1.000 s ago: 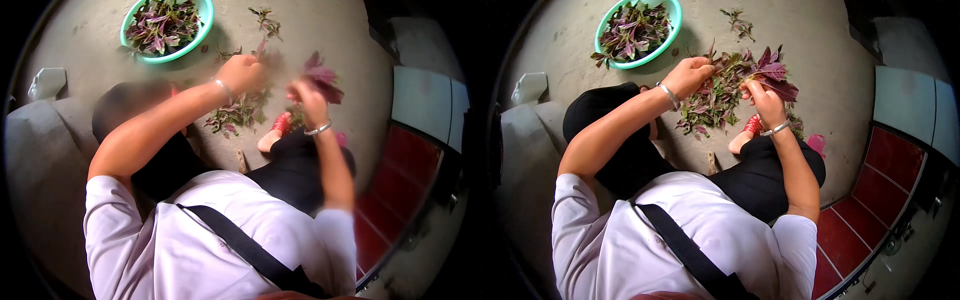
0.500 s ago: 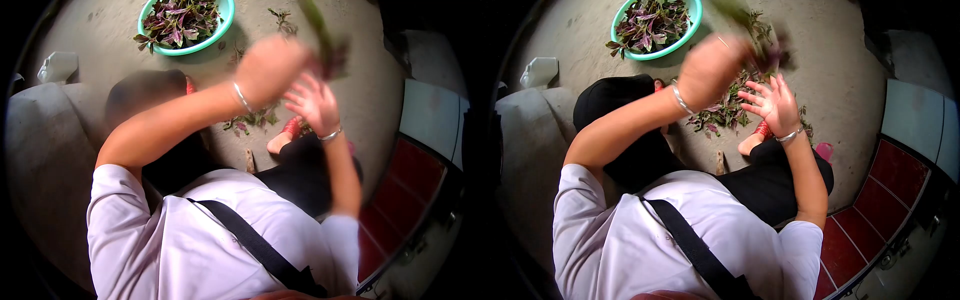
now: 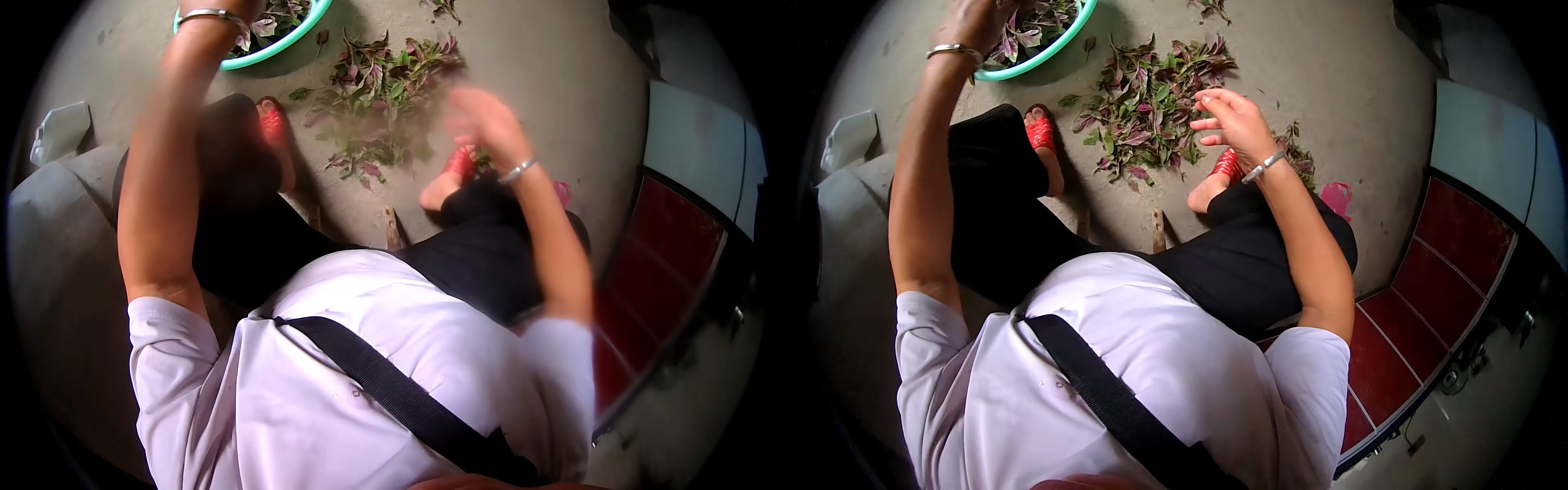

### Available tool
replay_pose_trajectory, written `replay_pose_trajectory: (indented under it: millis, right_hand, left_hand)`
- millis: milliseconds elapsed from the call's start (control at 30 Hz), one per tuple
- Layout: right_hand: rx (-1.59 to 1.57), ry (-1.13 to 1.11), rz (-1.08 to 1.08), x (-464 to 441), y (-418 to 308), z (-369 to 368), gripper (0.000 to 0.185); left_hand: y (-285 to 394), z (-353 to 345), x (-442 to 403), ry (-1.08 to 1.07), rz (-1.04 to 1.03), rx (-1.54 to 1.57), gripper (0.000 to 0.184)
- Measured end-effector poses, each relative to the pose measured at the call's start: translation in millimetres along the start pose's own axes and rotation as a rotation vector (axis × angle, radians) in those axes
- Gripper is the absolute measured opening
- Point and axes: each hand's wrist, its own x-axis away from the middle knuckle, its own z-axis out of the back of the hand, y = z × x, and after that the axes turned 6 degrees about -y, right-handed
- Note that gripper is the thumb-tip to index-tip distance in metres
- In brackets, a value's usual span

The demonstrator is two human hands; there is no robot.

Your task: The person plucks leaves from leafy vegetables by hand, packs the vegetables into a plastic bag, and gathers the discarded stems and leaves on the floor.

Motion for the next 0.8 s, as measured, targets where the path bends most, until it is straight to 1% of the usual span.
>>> replay_pose_trajectory:
  millis: [33, 67, 133, 167, 233, 267, 333, 367, 433, 467, 500, 533, 567, 600, 667, 767, 800]
  right_hand:
    - [0.019, -0.019, -0.011, -10, 11, 4, 0.027]
    - [0.074, -0.027, -0.071, -20, 19, 6, 0.026]
    - [0.182, -0.04, -0.189, -40, 35, 6, 0.025]
    - [0.292, -0.06, -0.176, -53, 42, 5, 0.024]
    - [0.518, -0.11, -0.146, -88, 55, 1, 0.022]
    - [0.668, -0.093, -0.036, -107, 65, 0, 0.024]
    - [0.773, -0.029, 0.152, -161, 103, -1, 0.027]
    - [0.768, 0.005, 0.187, -175, 106, -9, 0.028]
    - [0.753, 0.055, 0.237, -213, 126, -22, 0.028]
    - [0.711, -0.015, 0.114, -228, 130, -27, 0.031]
    - [0.781, -0.015, 0.067, -239, 137, -32, 0.032]
    - [0.851, -0.016, 0.021, -249, 143, -37, 0.034]
    - [0.873, -0.111, 0.017, -260, 149, -39, 0.034]
    - [0.923, -0.054, -0.029, -242, 130, -49, 0.032]
    - [0.996, -0.015, -0.002, -239, 122, -53, 0.029]
    - [0.738, 0.093, 0.272, -223, 106, -44, 0.029]
    - [0.65, 0.096, 0.353, -217, 94, -41, 0.028]
  left_hand:
    - [2, 7, 4, 0.053, -0.166, -0.58, 0.034]
    - [4, 14, 10, 0.106, -0.332, -1.161, 0.036]
    - [8, -4, 25, 0.108, -0.532, -1.134, 0.035]
    - [10, -14, 30, 0.109, -0.631, -1.117, 0.034]
    - [17, -19, 32, 0.102, -0.574, -1.212, 0.029]
    - [22, -24, 35, 0.099, -0.545, -1.261, 0.026]
    - [56, -56, 59, 0.056, -0.377, -1.448, 0.022]
    - [69, -71, 69, 0.033, -0.29, -1.539, 0.02]
    - [77, -83, 79, -0.027, -0.357, -1.652, 0.017]
    - [74, -81, 74, -0.043, -0.343, -1.67, 0.018]
    - [71, -79, 69, -0.06, -0.328, -1.689, 0.018]
    - [64, -67, 63, -0.057, -0.268, -1.67, 0.021]
    - [59, -59, 57, -0.054, -0.207, -1.65, 0.024]
    - [59, -55, 61, -0.055, -0.222, -1.656, 0.026]
    - [60, -51, 60, -0.073, -0.237, -1.665, 0.03]
    - [58, -50, 62, -0.084, -0.289, -1.683, 0.028]
    - [58, -52, 63, -0.081, -0.259, -1.707, 0.027]
